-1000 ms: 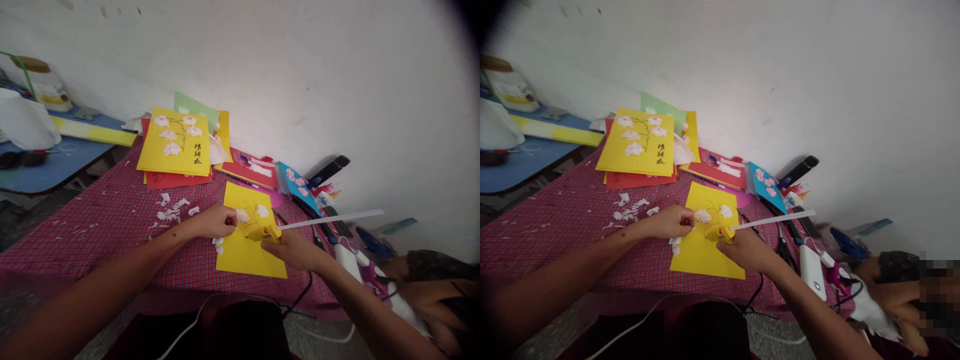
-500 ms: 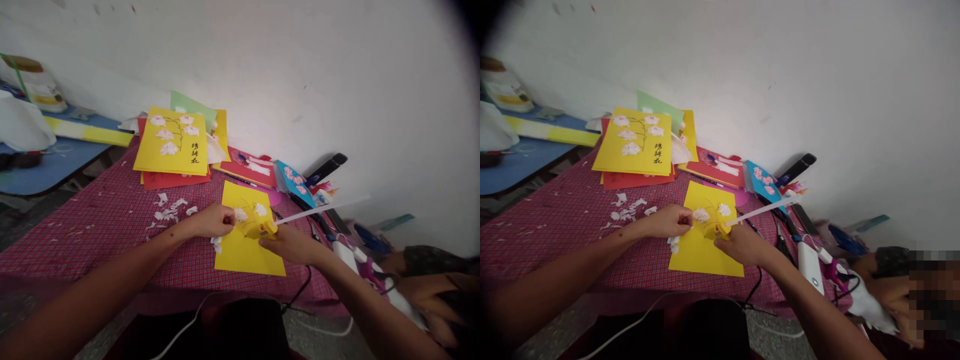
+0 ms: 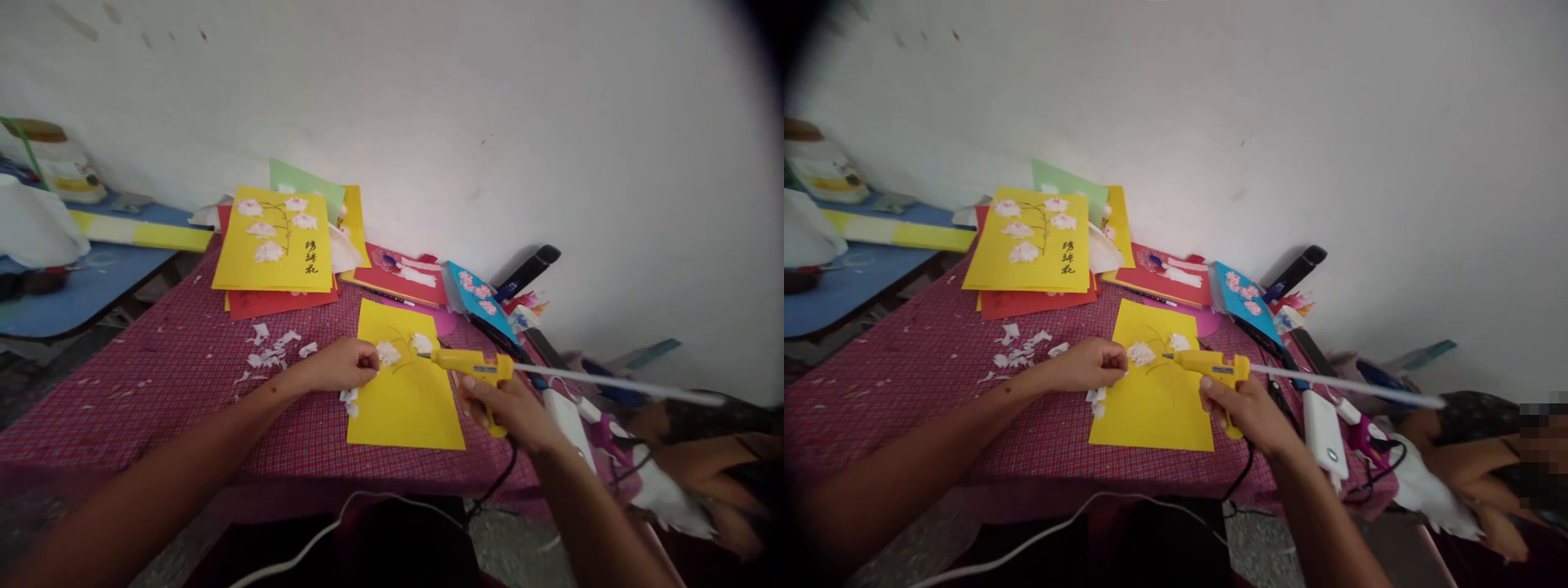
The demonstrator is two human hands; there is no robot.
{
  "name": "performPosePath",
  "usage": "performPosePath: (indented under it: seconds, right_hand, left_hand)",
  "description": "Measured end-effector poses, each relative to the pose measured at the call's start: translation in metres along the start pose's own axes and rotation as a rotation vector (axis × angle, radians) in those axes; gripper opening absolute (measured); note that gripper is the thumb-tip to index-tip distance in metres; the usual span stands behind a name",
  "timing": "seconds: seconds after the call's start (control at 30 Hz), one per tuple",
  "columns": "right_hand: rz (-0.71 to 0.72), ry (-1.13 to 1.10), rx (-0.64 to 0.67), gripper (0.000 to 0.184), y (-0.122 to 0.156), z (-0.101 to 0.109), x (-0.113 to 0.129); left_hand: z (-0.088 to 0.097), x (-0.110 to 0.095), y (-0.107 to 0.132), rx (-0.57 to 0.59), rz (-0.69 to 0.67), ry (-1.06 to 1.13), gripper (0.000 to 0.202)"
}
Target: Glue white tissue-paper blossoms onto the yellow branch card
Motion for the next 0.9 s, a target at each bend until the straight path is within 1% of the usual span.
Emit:
performPosePath:
  seconds: [0.07, 0.13, 0.17, 0.23, 0.3, 0.37, 0.43, 0.6, 0.73, 0.9]
  right_hand:
    - [0.088, -0.237, -0.074, 0.045, -0.002, -0.013, -0.034]
    - [0.162, -0.403, -0.138, 0.042, -0.009, -0.027, -0.060]
    - [0.166, -0.452, -0.161, 0.043, -0.013, -0.033, -0.070]
    - [0.166, -0.522, -0.210, 0.043, -0.019, -0.040, -0.082]
    - [0.177, -0.565, -0.251, 0.042, -0.021, -0.041, -0.086]
    - [0.206, -0.579, -0.270, 0.042, -0.019, -0.039, -0.087]
    - [0.222, -0.556, -0.269, 0.042, -0.018, -0.037, -0.086]
    - [0.204, -0.453, -0.280, 0.042, -0.016, -0.035, -0.086]
    - [0.222, -0.443, -0.285, 0.042, -0.016, -0.034, -0.087]
    - [0.228, -0.460, -0.269, 0.040, -0.017, -0.034, -0.087]
  left_hand:
    - [-0.001, 0.000, 0.001, 0.012, 0.024, 0.026, 0.016]
    - [-0.001, 0.001, 0.002, 0.011, 0.063, 0.076, 0.018]
    - [-0.002, 0.000, 0.003, 0.005, 0.087, 0.108, 0.021]
    - [-0.002, -0.003, 0.004, 0.004, 0.132, 0.167, 0.025]
    - [-0.003, -0.010, 0.003, 0.023, 0.167, 0.179, 0.027]
    - [-0.006, -0.019, -0.001, 0.058, 0.199, 0.134, 0.027]
    - [-0.009, -0.029, -0.009, 0.106, 0.230, 0.060, 0.025]
    - [-0.011, -0.046, -0.031, 0.241, 0.282, -0.162, 0.023]
    - [-0.011, -0.058, -0.046, 0.304, 0.259, -0.337, 0.020]
    - [-0.017, -0.068, -0.062, 0.336, 0.218, -0.516, 0.019]
Point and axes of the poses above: each hand's wrist, its own y-axis away from the middle knuckle, its own z-axis out of the back of the hand, x = y × z, the point moved 2 cm from there along -y, towards the middle knuckle, and after that the axes turned 15 degrees about x, right-handed, at the moved point
